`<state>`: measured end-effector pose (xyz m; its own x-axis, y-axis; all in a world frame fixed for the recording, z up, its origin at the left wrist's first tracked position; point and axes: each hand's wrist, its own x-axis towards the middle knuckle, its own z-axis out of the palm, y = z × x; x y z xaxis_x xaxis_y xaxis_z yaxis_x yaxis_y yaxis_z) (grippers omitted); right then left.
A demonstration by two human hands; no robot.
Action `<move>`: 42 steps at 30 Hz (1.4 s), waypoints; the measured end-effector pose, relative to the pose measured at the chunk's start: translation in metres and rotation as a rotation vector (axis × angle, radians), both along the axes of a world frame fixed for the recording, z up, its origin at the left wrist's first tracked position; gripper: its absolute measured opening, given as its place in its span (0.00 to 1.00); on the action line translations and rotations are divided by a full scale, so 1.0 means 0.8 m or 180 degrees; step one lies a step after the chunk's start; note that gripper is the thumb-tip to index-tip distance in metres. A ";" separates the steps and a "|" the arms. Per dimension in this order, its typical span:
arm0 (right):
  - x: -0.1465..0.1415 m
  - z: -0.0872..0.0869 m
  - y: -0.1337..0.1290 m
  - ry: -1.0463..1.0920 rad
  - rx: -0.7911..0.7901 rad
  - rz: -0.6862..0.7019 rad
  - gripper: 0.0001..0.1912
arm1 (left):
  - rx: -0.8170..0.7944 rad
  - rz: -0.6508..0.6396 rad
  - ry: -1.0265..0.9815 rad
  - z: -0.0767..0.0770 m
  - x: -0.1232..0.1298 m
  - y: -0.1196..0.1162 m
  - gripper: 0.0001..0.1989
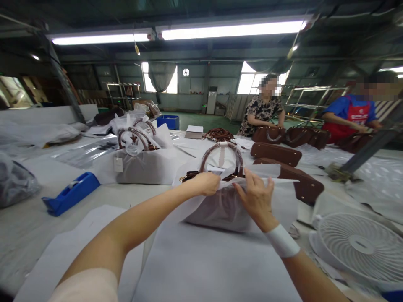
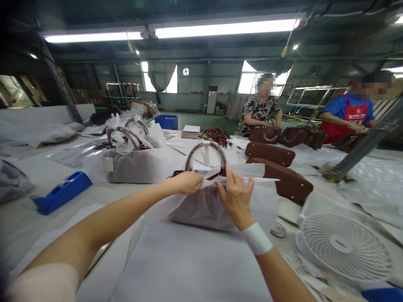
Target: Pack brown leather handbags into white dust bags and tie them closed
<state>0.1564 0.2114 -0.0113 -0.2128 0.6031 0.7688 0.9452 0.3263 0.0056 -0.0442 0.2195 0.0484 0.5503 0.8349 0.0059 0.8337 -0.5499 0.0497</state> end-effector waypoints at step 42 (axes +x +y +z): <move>-0.001 -0.019 0.033 0.1356 -0.0055 0.0621 0.14 | 0.0417 -0.0373 0.0625 -0.021 -0.006 -0.004 0.10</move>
